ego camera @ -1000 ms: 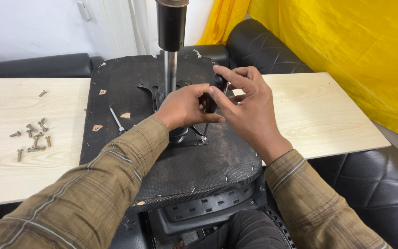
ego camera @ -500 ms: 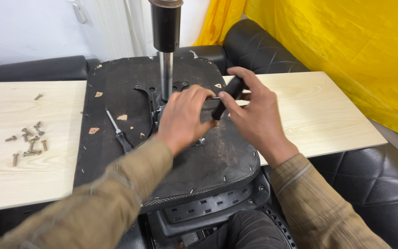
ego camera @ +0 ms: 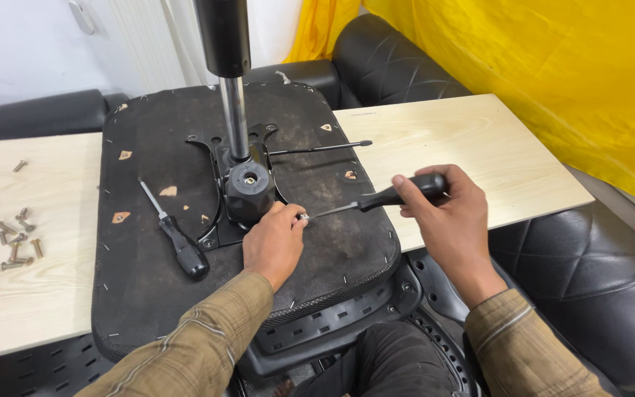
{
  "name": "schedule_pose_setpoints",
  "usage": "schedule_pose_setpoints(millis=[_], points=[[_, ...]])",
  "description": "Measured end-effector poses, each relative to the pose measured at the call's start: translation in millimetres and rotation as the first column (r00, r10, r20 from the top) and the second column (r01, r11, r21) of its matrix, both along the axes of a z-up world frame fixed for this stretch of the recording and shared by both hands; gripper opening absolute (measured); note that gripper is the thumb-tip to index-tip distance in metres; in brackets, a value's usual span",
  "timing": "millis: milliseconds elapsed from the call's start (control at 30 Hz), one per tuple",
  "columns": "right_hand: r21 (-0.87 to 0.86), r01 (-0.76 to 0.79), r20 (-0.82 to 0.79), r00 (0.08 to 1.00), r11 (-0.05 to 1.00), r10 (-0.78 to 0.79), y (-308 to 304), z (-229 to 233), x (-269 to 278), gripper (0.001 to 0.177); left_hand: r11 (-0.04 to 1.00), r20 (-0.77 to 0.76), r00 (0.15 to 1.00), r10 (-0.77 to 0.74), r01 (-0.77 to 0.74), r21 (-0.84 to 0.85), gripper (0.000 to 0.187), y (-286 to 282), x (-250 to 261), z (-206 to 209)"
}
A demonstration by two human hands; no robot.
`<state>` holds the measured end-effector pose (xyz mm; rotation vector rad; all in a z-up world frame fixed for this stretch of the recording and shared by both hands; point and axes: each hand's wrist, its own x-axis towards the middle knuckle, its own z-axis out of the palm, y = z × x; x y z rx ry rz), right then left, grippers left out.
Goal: The person removes a gas lift from a chair seat base, then attaches a plastic frame to the underside of the seat using a screwdriver and screws. The person aligns the frame, inserts screws, and tightens them to secure the frame to the seat.
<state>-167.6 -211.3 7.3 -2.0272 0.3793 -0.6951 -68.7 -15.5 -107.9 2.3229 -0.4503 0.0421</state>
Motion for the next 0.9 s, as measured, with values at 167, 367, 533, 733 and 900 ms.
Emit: schedule_pose_setpoints(millis=[167, 367, 533, 733, 900], points=[[0.361, 0.061, 0.124, 0.986, 0.931, -0.112, -3.9, -31.8, -5.3, 0.028, 0.999, -0.005, 0.999, 0.036, -0.036, 0.020, 0.019, -3.1, -2.5, 1.6], [0.774, 0.117, 0.028, 0.975, 0.622, -0.219, 8.5, -93.8, -1.6, 0.028, 0.999, 0.065, 0.997, 0.050, -0.051, 0.006, 0.024, -9.3, 0.3, 0.9], [0.187, 0.103, -0.037, 0.995, 0.977, -0.098, 23.2, -133.5, 9.7, 0.028, 0.996, 0.130, 0.991, 0.020, -0.009, -0.085, 0.015, -0.7, -5.1, -4.0], [-0.369, 0.055, 0.092, 0.996, 0.928, -0.023, 38.5, -129.3, 38.2, 0.022, 0.998, 0.050, 0.997, 0.053, -0.051, -0.025, 0.019, -2.3, -2.2, -4.2], [-0.334, -0.176, -0.002, 0.982, 0.926, 0.187, 54.0, -103.8, 58.2, 0.019, 0.991, 0.144, 0.989, 0.025, -0.005, -0.134, 0.037, 7.8, -10.0, -11.0]])
